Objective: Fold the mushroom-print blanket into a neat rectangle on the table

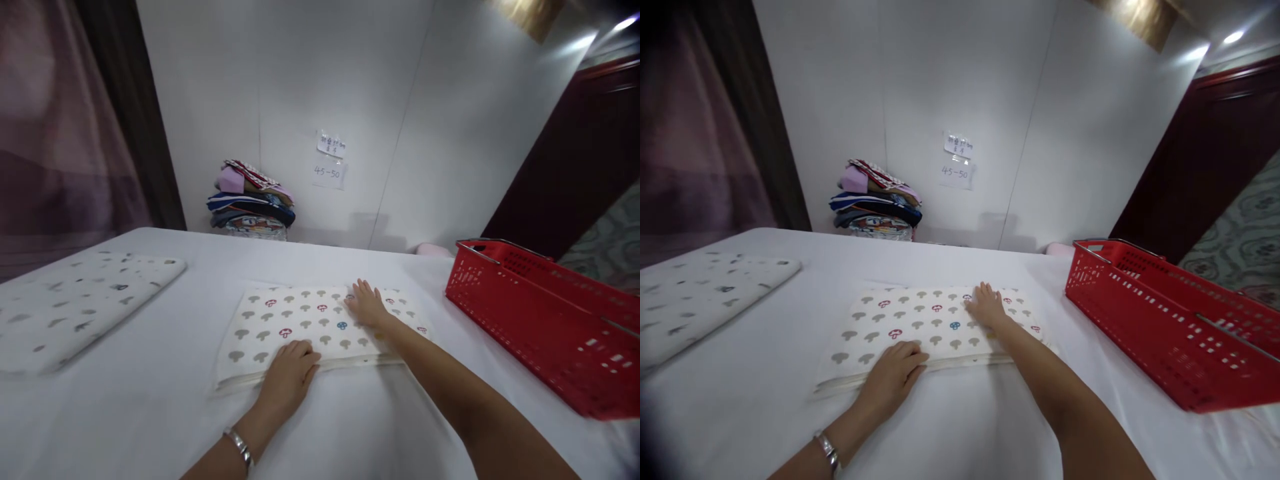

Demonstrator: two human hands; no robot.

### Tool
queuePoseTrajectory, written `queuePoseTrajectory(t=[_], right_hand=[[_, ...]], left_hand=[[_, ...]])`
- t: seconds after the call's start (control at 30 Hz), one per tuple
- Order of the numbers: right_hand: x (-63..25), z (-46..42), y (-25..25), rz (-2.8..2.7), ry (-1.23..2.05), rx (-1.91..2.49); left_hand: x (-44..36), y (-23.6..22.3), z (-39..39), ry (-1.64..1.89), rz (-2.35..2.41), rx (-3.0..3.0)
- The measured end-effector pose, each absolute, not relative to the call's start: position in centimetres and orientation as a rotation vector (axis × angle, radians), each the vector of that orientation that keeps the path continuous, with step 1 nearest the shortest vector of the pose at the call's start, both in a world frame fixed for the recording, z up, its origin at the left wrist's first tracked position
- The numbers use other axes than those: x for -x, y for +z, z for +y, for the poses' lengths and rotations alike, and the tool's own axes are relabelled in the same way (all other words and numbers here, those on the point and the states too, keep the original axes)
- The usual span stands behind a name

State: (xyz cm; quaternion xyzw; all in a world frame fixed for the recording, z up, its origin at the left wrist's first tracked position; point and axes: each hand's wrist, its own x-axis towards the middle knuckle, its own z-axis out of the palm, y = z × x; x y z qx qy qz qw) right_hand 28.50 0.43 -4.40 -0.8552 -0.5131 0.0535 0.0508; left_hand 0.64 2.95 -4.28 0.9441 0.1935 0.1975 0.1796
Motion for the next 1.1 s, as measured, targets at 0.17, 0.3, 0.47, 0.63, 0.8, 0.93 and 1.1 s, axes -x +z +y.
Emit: queuePoseTrajectory(t=[0.17,0.3,0.47,0.63,0.8,0.93,1.1], right_hand=[[-25.1,2.5,-4.8,-1.875,0.208,2.367],[-24.6,2.5,-4.7,-1.886,0.265,2.373],[-24.3,4.9,-4.7,-1.894,0.222,2.370],[-21.1,6.8,-4.9,-2.045,0.242,2.193],[-20.3,7.1,-4.4,-2.047,0.338,2.227],[-19.8,8.9,-4.6,-2.049,0.306,2.201],[-18.1,10.4,-6.5,-2.130,0.241,2.071]], left_hand=[[-0.5,-4.0,2.7,0.539,0.557,-2.653],[-0.5,-4.5,2.6,0.568,0.554,-2.644],[-0.6,-5.0,2.6,0.579,0.562,-2.626],[-0.6,-4.9,2.6,0.562,0.567,-2.620],[-0.8,-5.0,2.6,0.594,0.565,-2.618],[-0.8,-5.1,2.6,0.587,0.566,-2.612],[-0.9,-5.6,2.8,0.585,0.553,-2.634]])
